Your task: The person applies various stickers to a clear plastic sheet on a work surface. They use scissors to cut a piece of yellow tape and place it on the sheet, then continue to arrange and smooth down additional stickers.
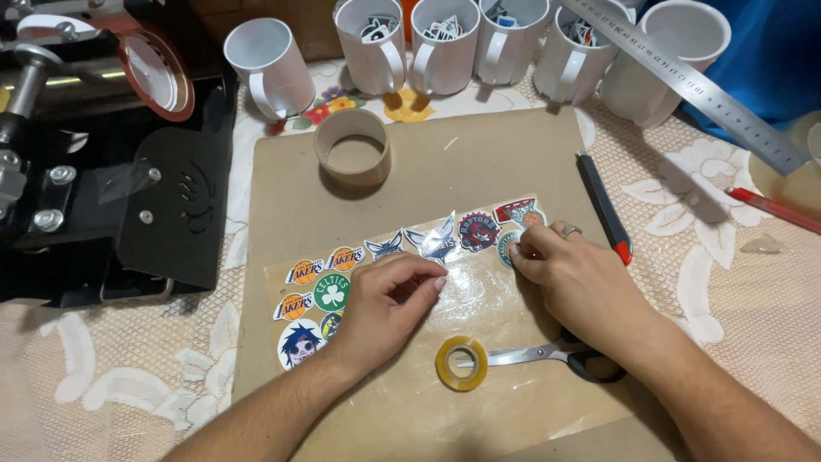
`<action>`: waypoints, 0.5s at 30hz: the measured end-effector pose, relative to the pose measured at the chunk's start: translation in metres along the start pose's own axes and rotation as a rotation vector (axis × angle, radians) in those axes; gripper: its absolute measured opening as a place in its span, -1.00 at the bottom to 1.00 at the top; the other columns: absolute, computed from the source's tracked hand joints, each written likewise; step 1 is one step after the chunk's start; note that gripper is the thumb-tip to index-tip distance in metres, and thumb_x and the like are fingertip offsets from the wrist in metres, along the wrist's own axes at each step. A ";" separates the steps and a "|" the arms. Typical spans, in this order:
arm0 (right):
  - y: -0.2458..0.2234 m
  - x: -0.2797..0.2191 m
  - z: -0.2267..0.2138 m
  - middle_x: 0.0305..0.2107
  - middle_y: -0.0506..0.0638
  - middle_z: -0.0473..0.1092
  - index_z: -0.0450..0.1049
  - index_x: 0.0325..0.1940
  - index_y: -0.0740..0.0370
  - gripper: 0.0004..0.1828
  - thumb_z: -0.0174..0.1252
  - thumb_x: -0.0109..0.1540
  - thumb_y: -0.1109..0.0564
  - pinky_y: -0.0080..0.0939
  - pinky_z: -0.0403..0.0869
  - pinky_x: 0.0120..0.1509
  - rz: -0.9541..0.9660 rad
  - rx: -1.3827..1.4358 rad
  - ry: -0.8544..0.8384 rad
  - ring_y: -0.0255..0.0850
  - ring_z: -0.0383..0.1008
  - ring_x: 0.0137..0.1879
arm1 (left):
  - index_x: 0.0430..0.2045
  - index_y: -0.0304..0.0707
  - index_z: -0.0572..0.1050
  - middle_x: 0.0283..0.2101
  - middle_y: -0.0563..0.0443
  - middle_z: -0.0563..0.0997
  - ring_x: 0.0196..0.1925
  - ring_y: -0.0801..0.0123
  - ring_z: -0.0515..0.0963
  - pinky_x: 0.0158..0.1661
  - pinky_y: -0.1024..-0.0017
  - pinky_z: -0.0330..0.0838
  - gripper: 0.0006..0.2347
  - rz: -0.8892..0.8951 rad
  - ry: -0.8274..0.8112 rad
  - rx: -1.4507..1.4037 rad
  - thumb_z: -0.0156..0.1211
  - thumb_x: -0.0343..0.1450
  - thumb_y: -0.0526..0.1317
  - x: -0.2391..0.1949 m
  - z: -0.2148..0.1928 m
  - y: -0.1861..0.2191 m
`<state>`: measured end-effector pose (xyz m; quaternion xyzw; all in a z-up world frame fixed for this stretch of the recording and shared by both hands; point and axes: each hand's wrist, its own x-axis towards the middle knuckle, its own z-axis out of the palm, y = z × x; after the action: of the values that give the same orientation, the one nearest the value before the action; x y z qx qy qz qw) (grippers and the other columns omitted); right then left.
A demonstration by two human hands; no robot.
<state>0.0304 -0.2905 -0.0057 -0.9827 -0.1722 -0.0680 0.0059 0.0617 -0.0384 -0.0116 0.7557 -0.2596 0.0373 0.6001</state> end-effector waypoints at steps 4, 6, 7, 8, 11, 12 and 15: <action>0.014 -0.004 0.023 -0.27 -0.37 0.46 0.63 -0.21 -0.29 -0.74 0.13 0.19 0.11 -0.27 0.43 -0.07 0.021 0.063 0.223 -0.27 0.47 0.05 | -0.40 -0.18 0.68 -0.53 -0.04 0.68 -0.49 0.27 0.64 -0.48 0.46 0.51 -0.92 0.003 0.014 0.024 0.30 0.33 -0.36 -0.001 0.000 -0.003; 0.013 -0.004 0.016 -0.07 -0.27 0.55 0.61 -0.03 -0.11 -0.68 0.17 0.17 0.16 -0.21 0.36 0.34 0.002 0.247 0.450 -0.24 0.50 0.21 | -0.32 -0.18 0.68 -0.49 -0.06 0.70 -0.45 0.24 0.68 -0.46 0.45 0.54 -0.87 -0.015 0.055 0.043 0.23 0.37 -0.37 -0.001 -0.001 -0.004; 0.008 -0.003 0.012 -0.07 -0.27 0.55 0.61 -0.03 -0.11 -0.68 0.17 0.17 0.16 -0.21 0.36 0.34 0.003 0.244 0.453 -0.24 0.50 0.21 | -0.32 -0.18 0.68 -0.49 -0.06 0.70 -0.45 0.24 0.68 -0.46 0.45 0.54 -0.87 -0.011 0.054 0.042 0.23 0.37 -0.37 -0.001 -0.002 -0.001; 0.004 -0.002 0.008 0.09 -0.10 0.46 0.47 0.18 0.02 -0.59 0.12 0.22 0.07 -0.03 0.21 0.44 -0.076 0.273 0.412 -0.11 0.38 0.32 | -0.16 -0.30 0.61 -0.25 -0.22 0.67 -0.17 -0.01 0.62 -0.21 0.22 0.51 -0.81 0.075 -0.009 0.098 0.11 0.41 -0.37 -0.001 -0.003 0.002; 0.000 0.002 0.014 0.34 0.16 0.21 0.16 0.46 0.24 -0.31 -0.03 0.31 -0.14 0.22 -0.07 0.54 -0.204 0.260 0.246 0.07 0.09 0.50 | 0.13 -0.52 0.38 0.16 -0.48 0.46 0.26 -0.31 0.35 0.18 -0.12 0.14 -0.66 0.182 -0.242 0.357 -0.07 0.50 -0.26 -0.001 -0.005 0.013; 0.001 0.003 0.018 0.43 0.25 0.06 -0.01 0.53 0.32 -0.18 -0.13 0.35 -0.25 0.30 -0.20 0.54 -0.244 0.216 0.116 0.13 -0.09 0.57 | 0.26 -0.62 0.23 0.33 -0.59 0.28 0.42 -0.36 0.14 0.33 -0.25 -0.20 -0.53 0.198 -0.419 0.554 -0.14 0.54 -0.14 -0.001 -0.004 0.017; 0.005 0.007 0.027 0.49 0.23 -0.16 -0.14 0.55 0.31 -0.07 -0.25 0.35 -0.42 0.24 -0.20 0.53 -0.259 0.109 -0.004 0.10 -0.22 0.59 | 0.41 -0.33 -0.04 0.50 -0.21 -0.03 0.53 0.06 -0.10 0.38 0.00 -0.33 -0.34 0.136 -0.575 0.822 -0.28 0.52 0.19 -0.005 0.002 -0.014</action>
<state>0.0419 -0.2918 -0.0310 -0.9505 -0.3013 -0.0566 0.0502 0.0631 -0.0369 -0.0260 0.8905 -0.4270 -0.0344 0.1536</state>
